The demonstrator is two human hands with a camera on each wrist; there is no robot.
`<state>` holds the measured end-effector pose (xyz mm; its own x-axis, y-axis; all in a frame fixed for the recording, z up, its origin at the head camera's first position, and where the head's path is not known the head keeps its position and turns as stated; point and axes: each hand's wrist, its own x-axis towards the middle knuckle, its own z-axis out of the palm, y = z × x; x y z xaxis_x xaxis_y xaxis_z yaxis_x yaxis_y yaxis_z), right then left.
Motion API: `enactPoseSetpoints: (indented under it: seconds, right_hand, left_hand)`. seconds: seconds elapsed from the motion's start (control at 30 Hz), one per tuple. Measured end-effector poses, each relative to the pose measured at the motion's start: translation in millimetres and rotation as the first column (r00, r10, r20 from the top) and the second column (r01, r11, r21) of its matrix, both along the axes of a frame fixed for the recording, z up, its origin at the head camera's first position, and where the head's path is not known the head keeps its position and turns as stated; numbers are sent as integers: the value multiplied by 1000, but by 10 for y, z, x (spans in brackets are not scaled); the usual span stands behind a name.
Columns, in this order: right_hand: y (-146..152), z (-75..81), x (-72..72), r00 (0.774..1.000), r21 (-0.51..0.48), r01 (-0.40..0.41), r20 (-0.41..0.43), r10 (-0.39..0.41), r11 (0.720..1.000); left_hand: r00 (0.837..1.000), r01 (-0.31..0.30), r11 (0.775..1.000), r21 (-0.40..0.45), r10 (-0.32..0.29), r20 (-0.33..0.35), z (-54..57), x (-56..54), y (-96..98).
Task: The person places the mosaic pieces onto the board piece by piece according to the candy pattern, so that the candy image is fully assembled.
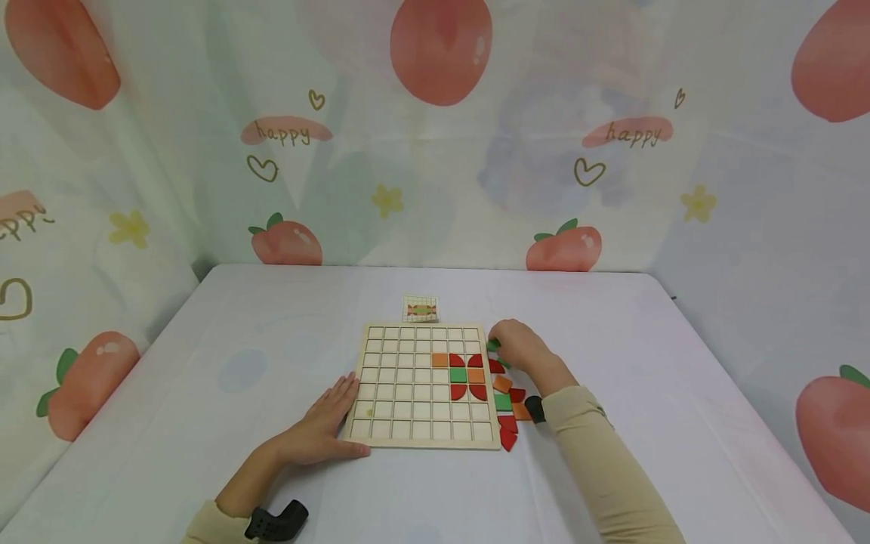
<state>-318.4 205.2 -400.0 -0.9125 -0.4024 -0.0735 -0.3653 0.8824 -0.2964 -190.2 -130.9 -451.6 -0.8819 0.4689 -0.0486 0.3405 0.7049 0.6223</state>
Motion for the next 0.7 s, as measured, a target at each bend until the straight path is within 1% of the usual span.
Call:
enactPoseSetpoints:
  seconds: [0.4,0.7]
  right_hand:
    - [-43,18,91,1000,-26,14,1,-14,1000]
    - [-120,32,169,999,-14,-35,-33,35,999]
  left_hand:
    - [1000,4,1000,-13,-5,-8,-8,-28,3]
    - [1000,2,1000,-16,-2,-7,-9,-25,5]
